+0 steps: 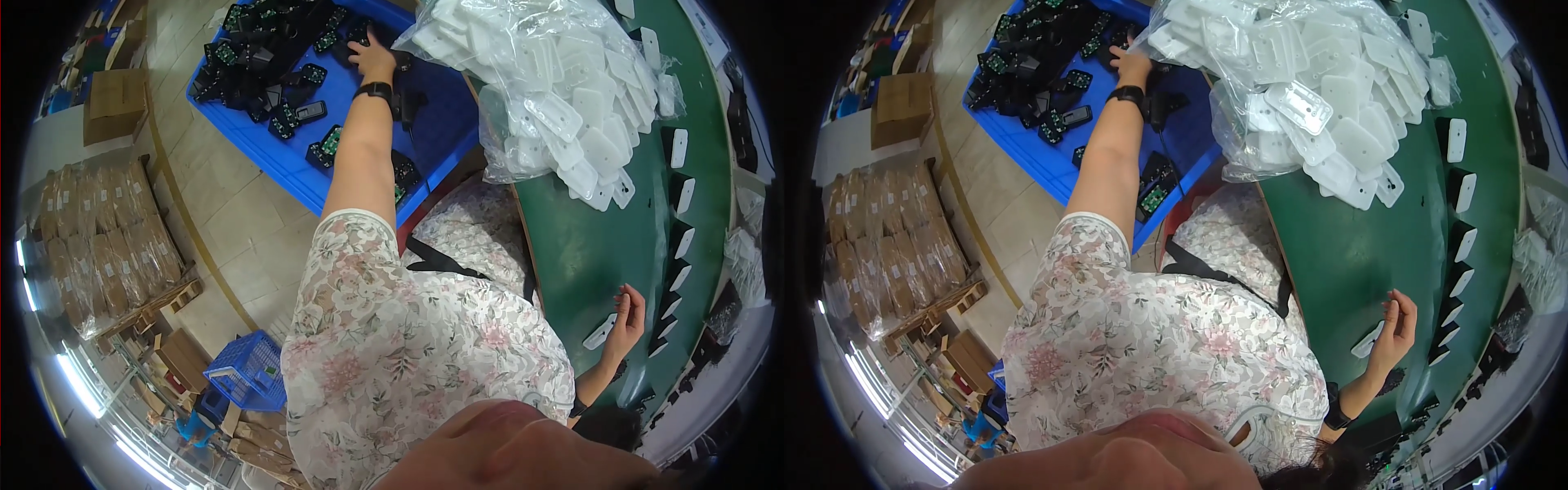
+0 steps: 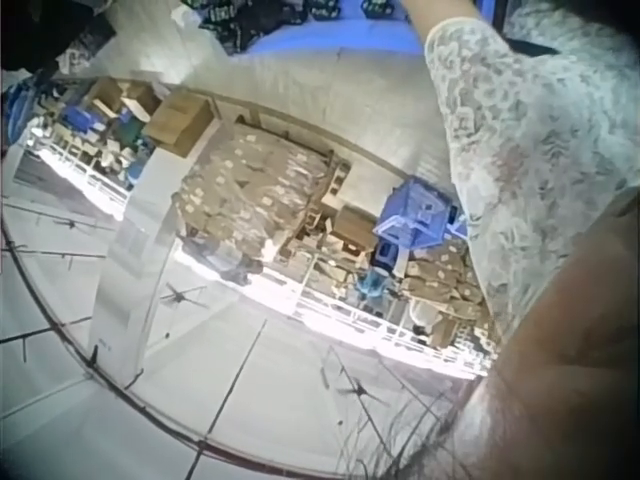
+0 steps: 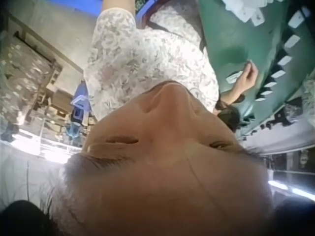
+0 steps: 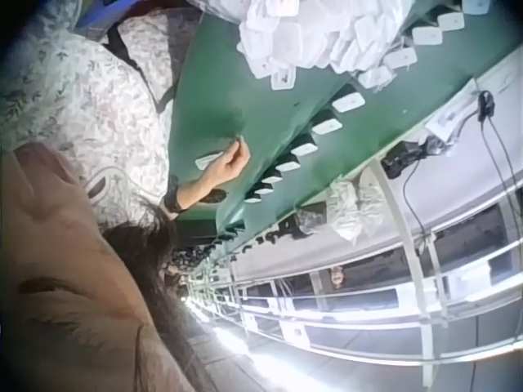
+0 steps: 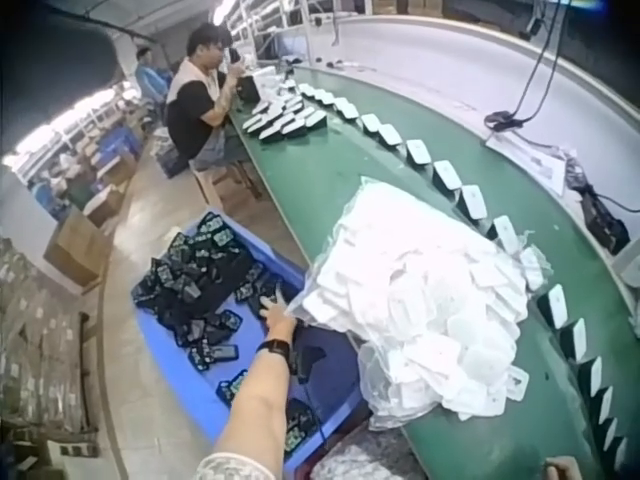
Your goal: The person picks up a circuit board from a blue bin, places it into a black plastic housing, and presses a white plastic cover onto the assembly. The completed unit is then placed onto a green conveyor belt, and the process is repeated.
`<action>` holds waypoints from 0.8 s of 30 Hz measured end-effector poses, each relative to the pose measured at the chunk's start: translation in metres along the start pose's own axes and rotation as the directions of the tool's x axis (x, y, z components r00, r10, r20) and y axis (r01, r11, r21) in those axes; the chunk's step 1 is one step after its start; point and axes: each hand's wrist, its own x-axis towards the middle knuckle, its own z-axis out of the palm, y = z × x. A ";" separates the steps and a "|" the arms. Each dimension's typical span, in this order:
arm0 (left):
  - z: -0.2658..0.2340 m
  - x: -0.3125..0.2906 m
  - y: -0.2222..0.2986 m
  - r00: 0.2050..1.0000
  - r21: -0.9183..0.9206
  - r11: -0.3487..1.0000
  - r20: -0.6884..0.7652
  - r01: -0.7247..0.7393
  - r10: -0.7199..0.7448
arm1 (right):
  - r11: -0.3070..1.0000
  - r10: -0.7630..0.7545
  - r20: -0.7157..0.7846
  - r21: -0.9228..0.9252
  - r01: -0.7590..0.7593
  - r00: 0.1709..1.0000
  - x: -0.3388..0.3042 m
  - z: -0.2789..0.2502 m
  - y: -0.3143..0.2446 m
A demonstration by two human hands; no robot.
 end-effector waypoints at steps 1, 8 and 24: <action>-0.002 0.011 -0.003 0.998 0.039 0.999 0.054 0.025 -0.027 | 1.000 0.007 0.006 -0.010 -0.007 1.000 0.000 0.001 0.000; -0.008 0.009 -0.002 0.981 -0.072 0.991 0.169 0.113 -0.099 | 0.997 0.073 0.002 0.038 -0.074 0.997 -0.003 0.009 0.002; 0.112 -0.018 -0.008 0.746 0.098 0.962 0.653 -0.253 0.130 | 0.983 0.140 -0.034 0.122 -0.135 0.990 -0.017 0.010 0.028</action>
